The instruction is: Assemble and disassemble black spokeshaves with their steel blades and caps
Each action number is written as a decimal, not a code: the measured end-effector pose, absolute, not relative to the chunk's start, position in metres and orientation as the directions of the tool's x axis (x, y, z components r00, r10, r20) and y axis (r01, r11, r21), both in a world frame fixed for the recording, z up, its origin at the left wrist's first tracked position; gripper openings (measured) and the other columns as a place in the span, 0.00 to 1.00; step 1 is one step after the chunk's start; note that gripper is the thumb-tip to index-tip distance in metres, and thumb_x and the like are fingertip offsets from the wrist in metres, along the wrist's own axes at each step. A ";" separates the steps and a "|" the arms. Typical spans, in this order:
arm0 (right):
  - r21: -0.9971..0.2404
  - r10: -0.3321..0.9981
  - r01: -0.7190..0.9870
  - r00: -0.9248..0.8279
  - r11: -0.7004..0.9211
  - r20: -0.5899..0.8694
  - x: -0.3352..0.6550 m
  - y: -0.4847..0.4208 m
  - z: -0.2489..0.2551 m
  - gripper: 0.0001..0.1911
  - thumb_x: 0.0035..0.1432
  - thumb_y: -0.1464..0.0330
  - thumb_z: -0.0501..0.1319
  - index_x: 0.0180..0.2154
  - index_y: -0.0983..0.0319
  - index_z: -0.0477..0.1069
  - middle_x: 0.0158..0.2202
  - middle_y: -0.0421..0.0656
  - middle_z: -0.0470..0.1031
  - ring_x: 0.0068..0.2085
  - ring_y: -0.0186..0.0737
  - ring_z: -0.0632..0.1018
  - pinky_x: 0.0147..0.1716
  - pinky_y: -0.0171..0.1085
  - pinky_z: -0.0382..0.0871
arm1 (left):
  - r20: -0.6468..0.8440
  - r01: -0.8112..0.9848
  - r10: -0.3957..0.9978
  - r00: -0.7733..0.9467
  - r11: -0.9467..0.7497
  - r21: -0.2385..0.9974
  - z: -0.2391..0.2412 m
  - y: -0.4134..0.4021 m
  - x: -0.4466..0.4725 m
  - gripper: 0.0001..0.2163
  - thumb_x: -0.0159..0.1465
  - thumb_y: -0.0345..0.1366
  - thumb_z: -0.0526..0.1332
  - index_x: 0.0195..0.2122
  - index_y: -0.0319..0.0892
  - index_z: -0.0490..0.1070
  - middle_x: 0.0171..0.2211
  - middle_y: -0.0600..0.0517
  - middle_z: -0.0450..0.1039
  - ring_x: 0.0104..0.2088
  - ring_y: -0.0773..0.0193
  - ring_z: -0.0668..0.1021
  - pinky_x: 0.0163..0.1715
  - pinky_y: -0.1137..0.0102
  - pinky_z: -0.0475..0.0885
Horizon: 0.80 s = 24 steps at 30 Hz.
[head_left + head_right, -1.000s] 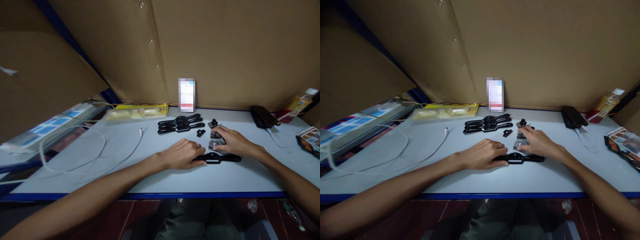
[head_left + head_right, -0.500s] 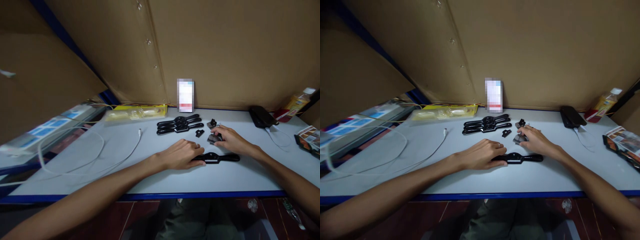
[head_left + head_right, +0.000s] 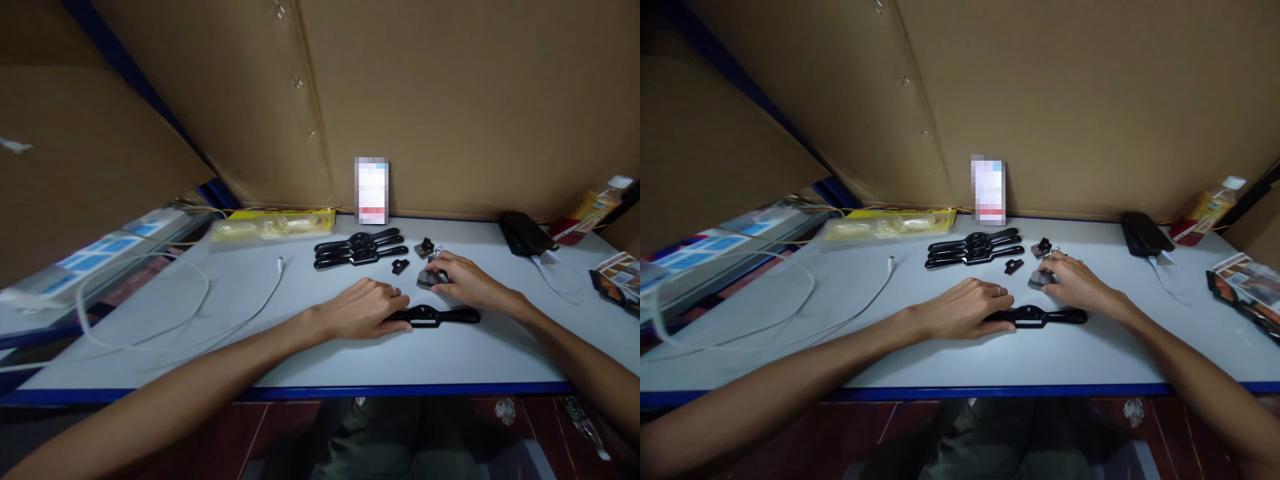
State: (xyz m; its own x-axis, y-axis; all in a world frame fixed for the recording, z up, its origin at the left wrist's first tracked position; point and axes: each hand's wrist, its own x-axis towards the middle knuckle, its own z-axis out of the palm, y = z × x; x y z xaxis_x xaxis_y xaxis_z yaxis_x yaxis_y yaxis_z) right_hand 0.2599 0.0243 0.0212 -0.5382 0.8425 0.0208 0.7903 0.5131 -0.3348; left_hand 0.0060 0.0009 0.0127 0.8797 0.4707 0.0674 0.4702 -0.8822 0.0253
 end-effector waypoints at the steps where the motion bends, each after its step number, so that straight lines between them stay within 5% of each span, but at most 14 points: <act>1: -0.354 0.839 0.781 -0.543 0.515 0.023 0.261 0.025 0.021 0.14 0.57 0.71 0.62 0.47 0.60 0.72 0.46 0.47 0.72 0.44 0.46 0.74 0.44 0.44 0.67 | 0.065 0.470 0.471 0.880 -0.882 0.024 0.013 0.001 0.006 0.20 0.72 0.52 0.51 0.34 0.41 0.68 0.28 0.52 0.71 0.25 0.64 0.70 0.24 0.67 0.54; 8: -0.420 0.874 0.796 -0.486 0.436 -0.014 0.263 0.027 0.022 0.17 0.50 0.73 0.66 0.43 0.59 0.71 0.41 0.45 0.72 0.38 0.43 0.73 0.36 0.40 0.65 | 0.079 0.467 0.468 0.880 -0.884 0.031 0.013 0.000 0.006 0.21 0.73 0.53 0.50 0.33 0.41 0.68 0.27 0.52 0.70 0.24 0.65 0.70 0.24 0.67 0.54; 13: -0.427 0.880 0.785 -0.470 0.448 0.059 0.262 0.023 0.030 0.06 0.53 0.71 0.65 0.34 0.60 0.69 0.34 0.41 0.74 0.32 0.38 0.71 0.32 0.37 0.61 | 0.069 0.473 0.474 0.878 -0.881 0.037 0.013 0.000 0.005 0.20 0.72 0.52 0.51 0.33 0.41 0.67 0.28 0.52 0.71 0.25 0.65 0.71 0.24 0.67 0.53; 19: -0.793 0.867 0.526 -0.499 0.307 0.005 0.253 0.008 0.044 0.07 0.56 0.65 0.64 0.28 0.61 0.71 0.22 0.36 0.71 0.24 0.33 0.72 0.26 0.34 0.63 | 0.017 0.487 0.493 0.870 -0.864 0.130 0.018 0.002 0.002 0.16 0.71 0.50 0.55 0.36 0.41 0.65 0.29 0.53 0.72 0.26 0.65 0.71 0.25 0.68 0.54; 24: -0.800 0.809 0.529 -0.579 0.281 -0.098 0.245 0.002 0.036 0.07 0.55 0.67 0.64 0.27 0.61 0.71 0.20 0.36 0.71 0.21 0.32 0.72 0.24 0.33 0.63 | -0.022 0.475 0.476 0.879 -0.872 0.117 0.022 0.001 0.001 0.12 0.72 0.44 0.55 0.36 0.41 0.65 0.34 0.52 0.72 0.30 0.64 0.73 0.28 0.68 0.59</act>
State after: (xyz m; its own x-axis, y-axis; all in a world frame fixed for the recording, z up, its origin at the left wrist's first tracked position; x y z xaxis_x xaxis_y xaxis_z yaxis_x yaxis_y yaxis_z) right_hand 0.2450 0.0023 0.0363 -0.5791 0.8093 -0.0985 0.5293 0.2814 -0.8005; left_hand 0.0014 0.0011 0.0217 0.8794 0.4757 -0.0221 0.4748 -0.8723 0.1173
